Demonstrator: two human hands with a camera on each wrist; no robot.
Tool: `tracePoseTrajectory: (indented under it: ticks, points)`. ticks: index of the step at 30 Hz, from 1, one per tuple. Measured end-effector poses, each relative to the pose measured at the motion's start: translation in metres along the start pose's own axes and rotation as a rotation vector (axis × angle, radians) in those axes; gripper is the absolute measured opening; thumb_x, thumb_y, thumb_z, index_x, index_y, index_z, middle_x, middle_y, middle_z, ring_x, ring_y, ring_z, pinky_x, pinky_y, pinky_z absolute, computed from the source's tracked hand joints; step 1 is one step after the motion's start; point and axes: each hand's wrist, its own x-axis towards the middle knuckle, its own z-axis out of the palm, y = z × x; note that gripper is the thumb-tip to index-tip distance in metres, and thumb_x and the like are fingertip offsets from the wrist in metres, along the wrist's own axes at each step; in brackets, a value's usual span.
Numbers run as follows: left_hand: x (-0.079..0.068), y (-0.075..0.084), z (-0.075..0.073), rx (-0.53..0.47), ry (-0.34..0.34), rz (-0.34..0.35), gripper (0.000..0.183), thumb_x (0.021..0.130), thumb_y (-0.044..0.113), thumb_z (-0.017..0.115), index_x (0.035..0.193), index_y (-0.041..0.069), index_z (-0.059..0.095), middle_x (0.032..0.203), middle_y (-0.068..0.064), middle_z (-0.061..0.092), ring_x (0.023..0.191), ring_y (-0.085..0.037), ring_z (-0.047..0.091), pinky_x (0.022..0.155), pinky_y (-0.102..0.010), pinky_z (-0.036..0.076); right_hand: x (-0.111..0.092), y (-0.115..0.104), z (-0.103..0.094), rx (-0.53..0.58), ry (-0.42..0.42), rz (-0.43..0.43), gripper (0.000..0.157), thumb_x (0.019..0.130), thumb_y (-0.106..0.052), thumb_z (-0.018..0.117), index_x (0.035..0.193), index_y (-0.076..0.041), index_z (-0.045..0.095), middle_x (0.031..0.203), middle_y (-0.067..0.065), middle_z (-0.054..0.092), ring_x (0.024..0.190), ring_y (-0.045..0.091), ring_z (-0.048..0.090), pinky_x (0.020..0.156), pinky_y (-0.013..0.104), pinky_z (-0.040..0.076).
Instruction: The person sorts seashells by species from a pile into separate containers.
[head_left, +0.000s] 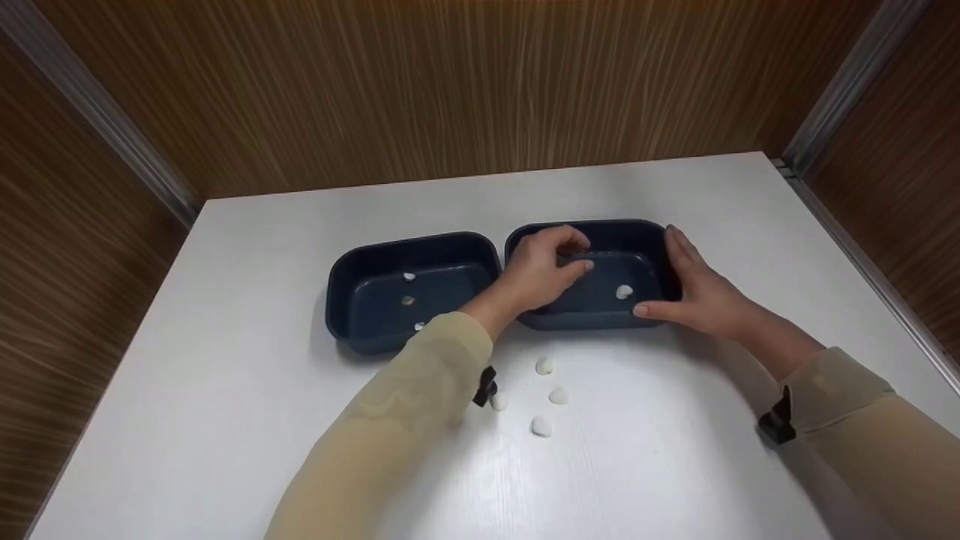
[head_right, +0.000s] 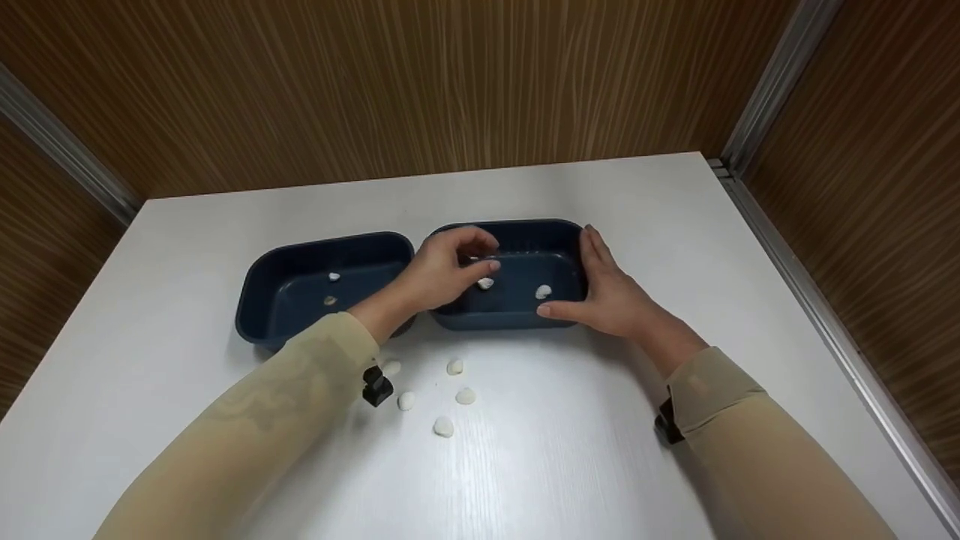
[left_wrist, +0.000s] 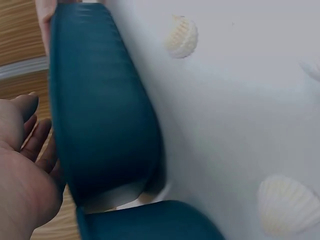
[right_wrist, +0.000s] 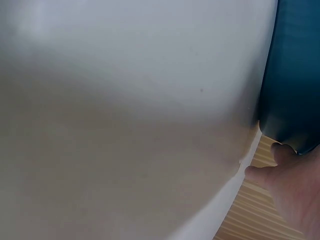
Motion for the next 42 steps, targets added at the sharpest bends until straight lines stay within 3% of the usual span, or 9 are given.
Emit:
tracePoseTrajectory:
  ticks: [6, 15, 20, 26, 31, 36, 42]
  points:
    - [-0.009, 0.016, -0.02, -0.031, -0.012, 0.042, 0.028, 0.104, 0.017, 0.072, 0.13, 0.008, 0.069, 0.128, -0.006, 0.07, 0.119, -0.019, 0.066, 0.104, -0.03, 0.051, -0.001, -0.001, -0.002, 0.011, -0.007, 0.01, 0.131, 0.091, -0.058, 0.079, 0.167, -0.018, -0.02, 0.175, 0.012, -0.021, 0.16, 0.047, -0.003, 0.121, 0.073, 0.014]
    - [-0.034, 0.04, -0.048, -0.053, -0.043, 0.109, 0.029, 0.105, 0.017, 0.07, 0.133, 0.008, 0.068, 0.128, -0.004, 0.069, 0.12, -0.019, 0.064, 0.104, -0.025, 0.049, -0.002, 0.004, -0.006, 0.008, -0.005, 0.006, 0.131, 0.091, -0.057, 0.08, 0.167, -0.017, -0.018, 0.175, 0.011, -0.02, 0.16, 0.046, -0.003, 0.121, 0.073, 0.014]
    - [-0.053, 0.045, -0.059, -0.038, -0.059, 0.13, 0.03, 0.105, 0.021, 0.071, 0.133, 0.011, 0.068, 0.13, -0.001, 0.069, 0.121, -0.013, 0.063, 0.105, -0.025, 0.048, -0.004, 0.007, -0.007, -0.008, 0.003, -0.012, 0.13, 0.091, -0.056, 0.079, 0.168, -0.014, -0.017, 0.176, 0.01, -0.019, 0.161, 0.045, -0.001, 0.121, 0.073, 0.017]
    - [-0.078, 0.044, -0.067, -0.056, -0.064, 0.166, 0.03, 0.104, 0.022, 0.072, 0.132, 0.012, 0.069, 0.128, 0.001, 0.071, 0.119, -0.012, 0.065, 0.101, -0.035, 0.053, -0.006, 0.007, -0.007, -0.008, 0.0, -0.001, 0.129, 0.092, -0.056, 0.079, 0.168, -0.016, -0.017, 0.176, 0.009, -0.02, 0.16, 0.046, -0.001, 0.12, 0.073, 0.017]
    - [-0.096, 0.039, -0.07, -0.056, -0.073, 0.191, 0.028, 0.103, 0.02, 0.073, 0.13, 0.011, 0.07, 0.125, 0.001, 0.072, 0.117, -0.014, 0.066, 0.099, -0.035, 0.054, -0.007, 0.007, -0.008, -0.004, -0.002, 0.006, 0.129, 0.091, -0.057, 0.079, 0.168, -0.017, -0.017, 0.176, 0.008, -0.02, 0.16, 0.047, 0.0, 0.12, 0.074, 0.017]
    - [-0.112, 0.034, -0.071, -0.057, -0.074, 0.186, 0.026, 0.102, 0.019, 0.075, 0.127, 0.012, 0.072, 0.122, 0.003, 0.072, 0.111, -0.006, 0.065, 0.097, -0.033, 0.055, -0.007, 0.007, -0.008, -0.004, 0.005, -0.003, 0.128, 0.092, -0.055, 0.079, 0.168, -0.015, -0.015, 0.176, 0.01, -0.018, 0.16, 0.048, 0.001, 0.12, 0.074, 0.017]
    - [-0.13, 0.025, -0.069, -0.08, -0.096, 0.155, 0.026, 0.101, 0.018, 0.076, 0.127, 0.012, 0.073, 0.121, 0.005, 0.073, 0.111, -0.009, 0.066, 0.098, -0.035, 0.055, -0.007, 0.007, -0.007, -0.004, 0.002, -0.007, 0.128, 0.092, -0.056, 0.079, 0.168, -0.015, -0.016, 0.176, 0.01, -0.019, 0.16, 0.048, 0.001, 0.12, 0.073, 0.017]
